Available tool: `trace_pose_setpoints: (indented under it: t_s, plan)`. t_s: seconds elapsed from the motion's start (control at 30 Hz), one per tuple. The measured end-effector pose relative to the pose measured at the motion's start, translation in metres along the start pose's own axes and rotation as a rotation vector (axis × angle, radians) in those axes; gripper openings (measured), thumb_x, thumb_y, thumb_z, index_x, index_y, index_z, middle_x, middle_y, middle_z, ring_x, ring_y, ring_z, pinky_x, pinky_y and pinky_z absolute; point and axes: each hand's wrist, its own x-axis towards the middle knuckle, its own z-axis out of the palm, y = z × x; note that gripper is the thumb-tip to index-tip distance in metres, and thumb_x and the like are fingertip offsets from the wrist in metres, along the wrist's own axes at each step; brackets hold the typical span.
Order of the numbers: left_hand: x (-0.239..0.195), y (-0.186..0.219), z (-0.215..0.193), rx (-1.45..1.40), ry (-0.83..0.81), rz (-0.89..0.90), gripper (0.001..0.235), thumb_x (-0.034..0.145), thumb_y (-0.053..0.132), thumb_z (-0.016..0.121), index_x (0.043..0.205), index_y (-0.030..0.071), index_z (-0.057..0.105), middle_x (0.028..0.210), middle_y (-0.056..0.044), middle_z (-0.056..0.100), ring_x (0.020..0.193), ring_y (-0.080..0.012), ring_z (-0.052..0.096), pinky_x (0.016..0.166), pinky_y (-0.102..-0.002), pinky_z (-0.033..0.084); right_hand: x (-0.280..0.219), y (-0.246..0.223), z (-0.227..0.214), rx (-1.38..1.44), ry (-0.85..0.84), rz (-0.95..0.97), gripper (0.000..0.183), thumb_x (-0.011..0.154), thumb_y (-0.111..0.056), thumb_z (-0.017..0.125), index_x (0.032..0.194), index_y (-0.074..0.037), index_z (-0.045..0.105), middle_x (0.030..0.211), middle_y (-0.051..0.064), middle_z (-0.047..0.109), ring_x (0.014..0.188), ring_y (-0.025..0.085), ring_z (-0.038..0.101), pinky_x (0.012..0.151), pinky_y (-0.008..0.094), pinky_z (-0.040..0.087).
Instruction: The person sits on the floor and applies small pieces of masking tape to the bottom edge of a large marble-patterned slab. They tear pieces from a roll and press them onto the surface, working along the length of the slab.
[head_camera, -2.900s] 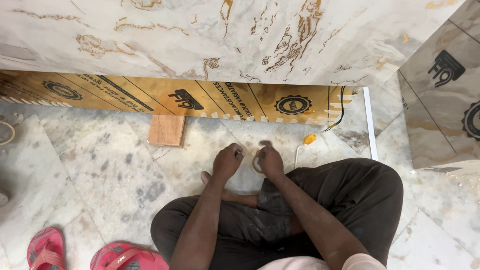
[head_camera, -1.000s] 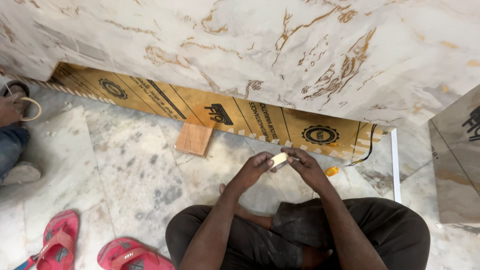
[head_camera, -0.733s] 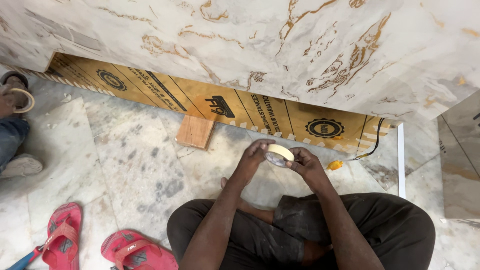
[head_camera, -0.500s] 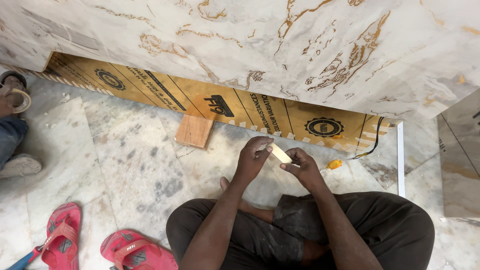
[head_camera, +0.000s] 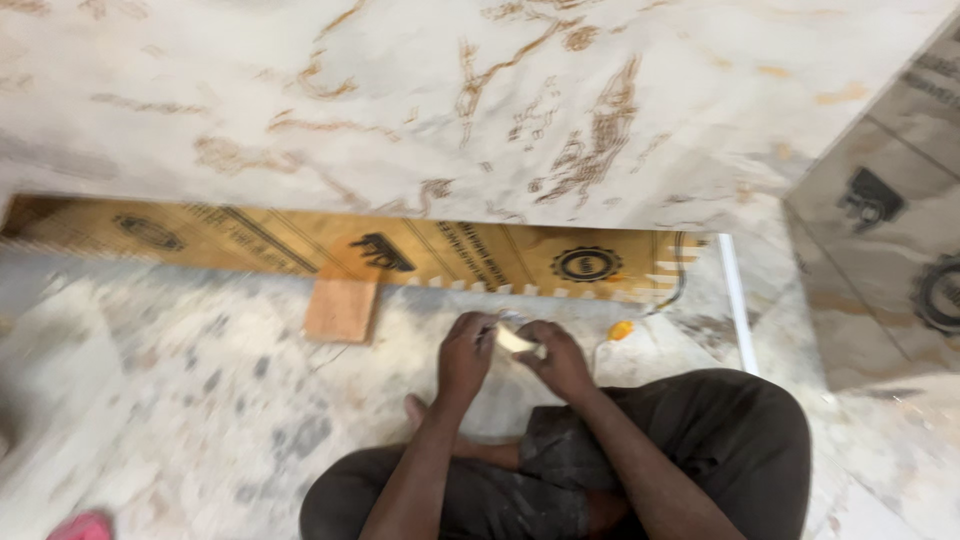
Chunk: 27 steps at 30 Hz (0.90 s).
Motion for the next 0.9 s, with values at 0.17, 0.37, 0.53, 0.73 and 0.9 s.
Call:
trace_pose_setpoints:
  t_s: [0.17, 0.37, 0.53, 0.73, 0.9]
  plan:
    - [0.0, -0.006, 0.002, -0.015, -0.042, -0.067, 0.014, 0.087, 0.002, 0.069, 0.101, 0.005, 0.069, 0.102, -0.012, 0.071, 0.091, -0.0304, 0.071, 0.078, -0.037, 0.057, -0.002, 0.003, 0.004, -0.059, 0.007, -0.055, 0.046, 0.076, -0.021, 0.087, 0.113, -0.004, 0.065, 0.108, 0.014, 0.07, 0.101, 0.036, 0.067, 0.087, 0.045, 0.051]
    - [0.004, -0.008, -0.003, 0.043, -0.115, -0.095, 0.01, 0.088, 0.006, 0.068, 0.098, 0.006, 0.068, 0.1, -0.009, 0.071, 0.086, -0.0277, 0.072, 0.074, -0.037, 0.058, -0.006, -0.014, -0.003, -0.026, -0.034, -0.015, 0.039, 0.077, -0.022, 0.085, 0.108, -0.007, 0.066, 0.108, 0.012, 0.069, 0.104, 0.034, 0.065, 0.088, 0.044, 0.052]
    - [0.004, -0.016, 0.0, 0.275, -0.156, 0.044, 0.01, 0.088, 0.011, 0.065, 0.097, 0.006, 0.064, 0.099, -0.012, 0.067, 0.098, -0.0351, 0.065, 0.081, -0.047, 0.053, -0.006, -0.022, -0.008, -0.088, -0.073, -0.053, 0.038, 0.078, -0.026, 0.084, 0.107, -0.008, 0.066, 0.106, 0.011, 0.071, 0.102, 0.033, 0.066, 0.09, 0.044, 0.049]
    - [0.004, -0.02, 0.0, 0.226, -0.183, 0.02, 0.012, 0.087, 0.011, 0.063, 0.097, 0.004, 0.061, 0.1, -0.014, 0.066, 0.098, -0.0363, 0.065, 0.082, -0.048, 0.052, -0.005, -0.019, -0.005, -0.085, -0.098, -0.057, 0.04, 0.08, -0.032, 0.083, 0.108, -0.007, 0.067, 0.109, 0.012, 0.072, 0.102, 0.033, 0.067, 0.092, 0.044, 0.049]
    - [0.001, -0.024, 0.002, 0.203, -0.213, -0.002, 0.014, 0.091, 0.011, 0.061, 0.103, 0.004, 0.059, 0.106, -0.016, 0.067, 0.097, -0.0382, 0.067, 0.081, -0.046, 0.054, -0.008, -0.011, 0.002, -0.111, -0.164, -0.016, 0.045, 0.081, -0.037, 0.084, 0.108, -0.005, 0.069, 0.107, 0.015, 0.072, 0.098, 0.035, 0.068, 0.086, 0.045, 0.052]
